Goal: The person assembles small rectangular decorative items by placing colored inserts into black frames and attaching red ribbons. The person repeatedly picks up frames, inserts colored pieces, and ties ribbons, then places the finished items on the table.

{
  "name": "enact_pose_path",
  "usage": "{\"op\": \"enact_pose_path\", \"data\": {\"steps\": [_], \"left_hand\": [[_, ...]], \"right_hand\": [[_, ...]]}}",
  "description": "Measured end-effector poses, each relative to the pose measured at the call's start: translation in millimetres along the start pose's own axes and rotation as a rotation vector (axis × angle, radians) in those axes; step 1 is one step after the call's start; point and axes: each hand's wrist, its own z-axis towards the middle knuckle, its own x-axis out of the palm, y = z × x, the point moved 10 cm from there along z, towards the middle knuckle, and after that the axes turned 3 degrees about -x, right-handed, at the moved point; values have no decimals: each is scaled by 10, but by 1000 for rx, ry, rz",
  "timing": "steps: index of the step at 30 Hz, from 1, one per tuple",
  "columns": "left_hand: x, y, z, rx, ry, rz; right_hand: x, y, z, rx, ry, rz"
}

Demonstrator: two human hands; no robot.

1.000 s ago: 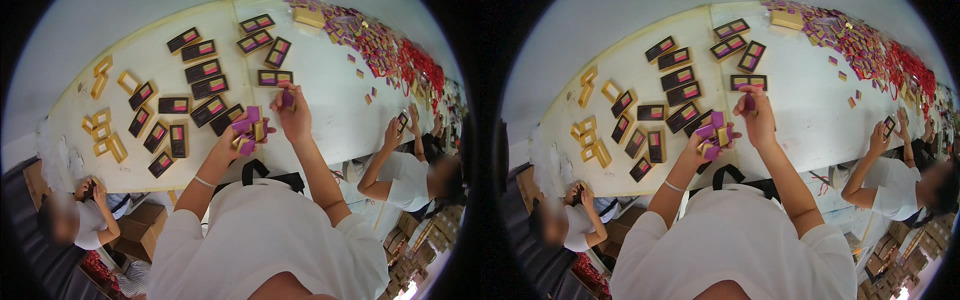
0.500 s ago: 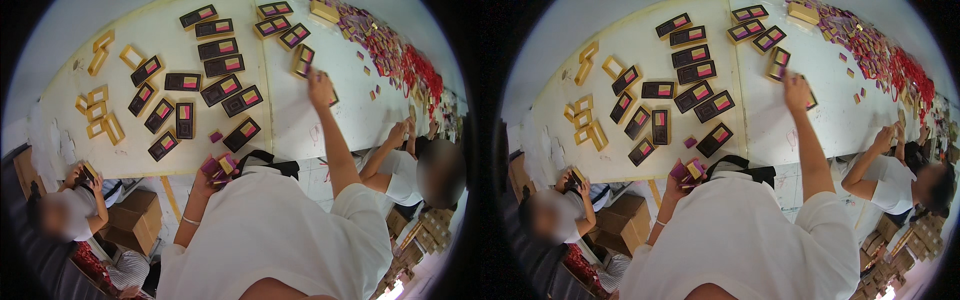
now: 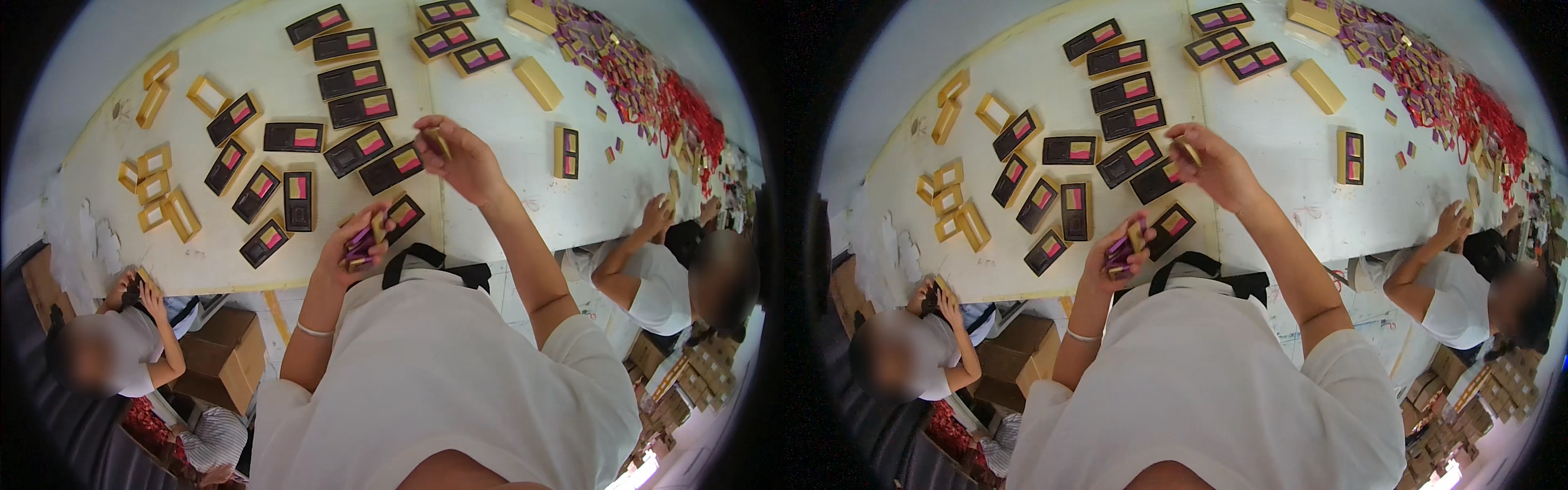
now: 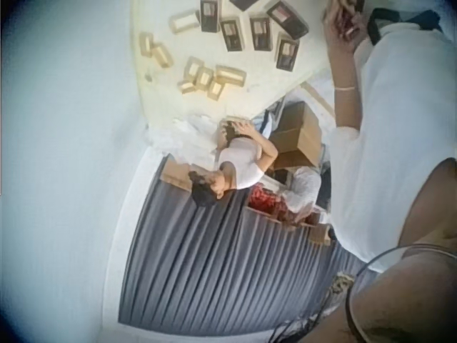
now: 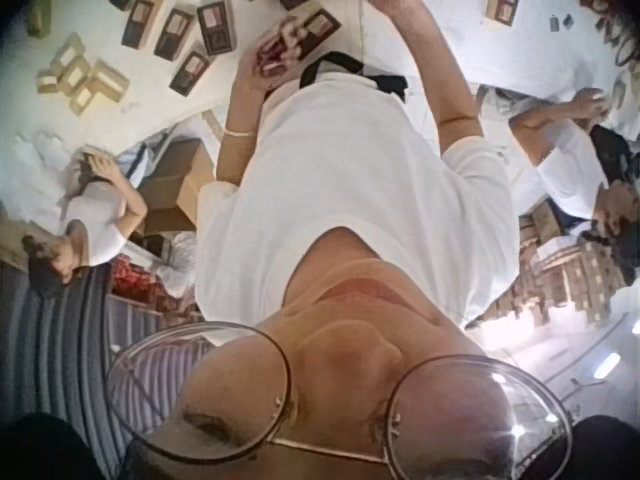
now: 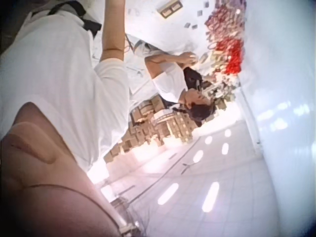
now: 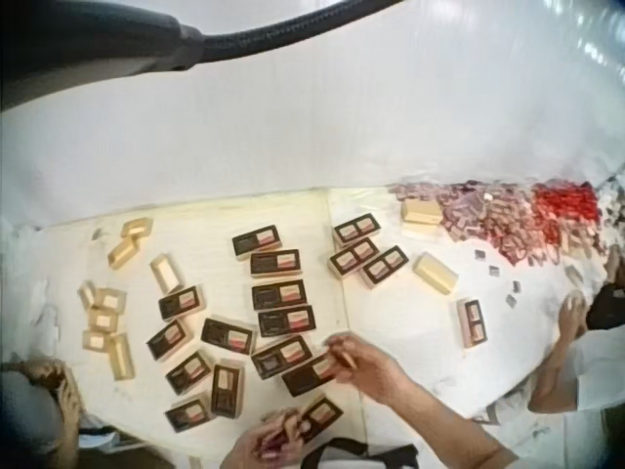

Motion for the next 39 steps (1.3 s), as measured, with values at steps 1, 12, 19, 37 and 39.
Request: {"op": "enact_pose_path", "data": {"steps": [1,12,19,37,39], "left_hand": [[91,-144,23,34,-11,75],[526,-1067,-63,232,-138,484],[435,-1245,-33,150,-188,617],[126,-1413,193,-32,52,189],[53,-1339,200,-29,30,165]], "right_hand": [[182,-8,23,12,9,24],[597,-64,303,-159,-67,-325],[838,-59,447,-323,42,-736],[954,673,1581,-900,2,-1391],[929,641,2049,-1098,35,-1551]]}}
